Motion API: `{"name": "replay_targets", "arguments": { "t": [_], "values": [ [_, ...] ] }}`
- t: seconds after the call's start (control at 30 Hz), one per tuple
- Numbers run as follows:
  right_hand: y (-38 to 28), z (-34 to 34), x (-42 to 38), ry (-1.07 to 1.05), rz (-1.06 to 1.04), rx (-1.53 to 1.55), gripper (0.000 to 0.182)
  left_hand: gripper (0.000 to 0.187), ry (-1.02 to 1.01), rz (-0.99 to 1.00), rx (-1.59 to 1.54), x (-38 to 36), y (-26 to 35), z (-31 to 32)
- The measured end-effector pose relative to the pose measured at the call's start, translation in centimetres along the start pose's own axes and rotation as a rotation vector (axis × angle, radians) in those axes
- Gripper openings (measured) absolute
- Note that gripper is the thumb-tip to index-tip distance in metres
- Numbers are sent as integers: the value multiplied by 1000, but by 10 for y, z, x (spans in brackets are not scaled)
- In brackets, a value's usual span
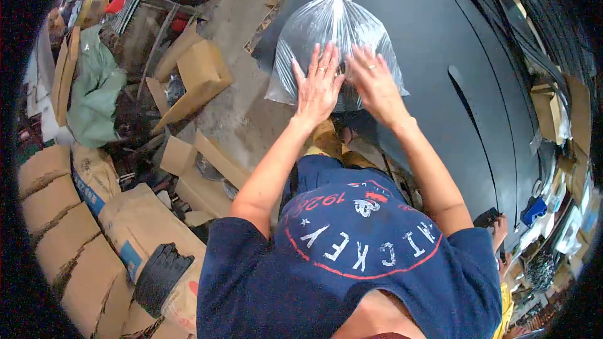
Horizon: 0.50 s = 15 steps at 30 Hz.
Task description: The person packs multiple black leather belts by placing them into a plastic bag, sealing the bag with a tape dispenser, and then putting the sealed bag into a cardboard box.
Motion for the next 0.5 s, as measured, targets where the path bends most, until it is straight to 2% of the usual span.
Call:
{"name": "replay_targets", "arguments": {
  "t": [0.03,0.07,0.2,0.5],
  "values": [
    [-10,19,2,-57,-62,-52,47,55,-3,-4,-3,-2,-3,0],
    [-4,34,1,-139,0,-71,55,54,12,-9,-10,-4,-9,-5],
    [8,33,-8,-134,103,-172,58,52,31,-35,16,-8,-21,-11],
    [8,37,-8,-144,124,-192,56,56,47,-45,21,-8,-24,-12]
  ]
}}
Point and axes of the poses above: each hand's wrist, its own x-axis towards the middle knuckle, its own z-axis out of the palm, y = z × x, the point moved 10 cm from there along x, towards the middle knuckle, and after that the axes turned 15 degrees about -y, right-handed, at the moved point
